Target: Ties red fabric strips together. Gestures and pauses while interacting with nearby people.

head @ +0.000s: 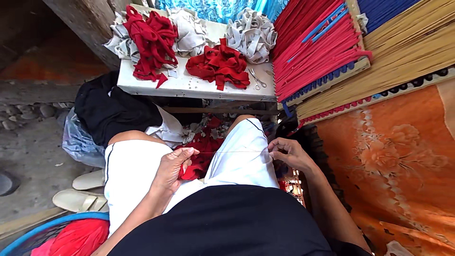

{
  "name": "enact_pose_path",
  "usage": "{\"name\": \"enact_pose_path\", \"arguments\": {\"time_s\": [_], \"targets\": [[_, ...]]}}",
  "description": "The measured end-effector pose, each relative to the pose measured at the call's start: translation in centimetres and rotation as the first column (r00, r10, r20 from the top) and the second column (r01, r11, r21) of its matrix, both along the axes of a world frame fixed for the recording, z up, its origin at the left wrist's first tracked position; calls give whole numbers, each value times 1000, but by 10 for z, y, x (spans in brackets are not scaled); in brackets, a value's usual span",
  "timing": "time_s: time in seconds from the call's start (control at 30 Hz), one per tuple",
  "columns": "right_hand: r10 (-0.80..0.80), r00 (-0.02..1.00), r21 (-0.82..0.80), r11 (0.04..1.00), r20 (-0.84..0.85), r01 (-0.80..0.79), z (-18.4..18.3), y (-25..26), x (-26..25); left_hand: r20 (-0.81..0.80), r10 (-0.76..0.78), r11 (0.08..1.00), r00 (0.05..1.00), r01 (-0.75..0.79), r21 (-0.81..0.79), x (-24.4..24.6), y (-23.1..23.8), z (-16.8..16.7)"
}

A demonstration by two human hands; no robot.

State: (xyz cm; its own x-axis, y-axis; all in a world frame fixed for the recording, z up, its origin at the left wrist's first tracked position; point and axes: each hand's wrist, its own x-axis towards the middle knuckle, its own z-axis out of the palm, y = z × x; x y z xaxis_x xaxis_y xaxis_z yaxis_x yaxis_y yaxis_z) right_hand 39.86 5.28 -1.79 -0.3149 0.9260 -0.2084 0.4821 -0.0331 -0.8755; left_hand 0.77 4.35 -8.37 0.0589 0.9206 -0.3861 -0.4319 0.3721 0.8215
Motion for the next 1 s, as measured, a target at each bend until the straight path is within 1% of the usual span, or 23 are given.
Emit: {"name": "enact_pose_path", "arguments": {"time_s": [0.07,0.13,0.23,0.33,0.43,0.53,0.67,0.77,0.87,0.93,1.0], "targets": [[-46,969,0,999,-245,47,-2,2,2,-68,38,998,997,-36,43,-3,4,1],[-68,910,-16,998,-409,67,-3,5,4,-73,82,996,994,-81,24,-7,7,-1],[-44,856,-5,999,-514,48,1,6,4,-32,124,990,992,-125,-58,-11,8,-3],[15,810,32,999,-586,4,11,4,3,-25,134,988,991,-135,-79,-12,7,-3],[31,785,77,997,-619,21,17,6,4,-24,146,985,989,-148,-85,-13,7,-5],[15,787,91,994,-617,52,19,11,-1,2,199,974,980,-197,-109,-13,8,-4],[64,785,87,996,-616,-13,20,17,-20,39,282,950,959,-274,-148,-12,9,0],[67,751,94,996,-657,-7,21,19,-31,55,301,944,952,-290,-156,-13,9,1],[-26,730,38,997,-683,71,7,19,-30,58,305,942,951,-293,-162,-14,9,1],[-127,763,-43,991,-634,129,-13,17,-21,60,307,941,950,-294,-166,-15,9,1],[-226,810,-129,974,-541,186,-35,15,-8,53,299,945,953,-287,-159,-15,9,0]]}}
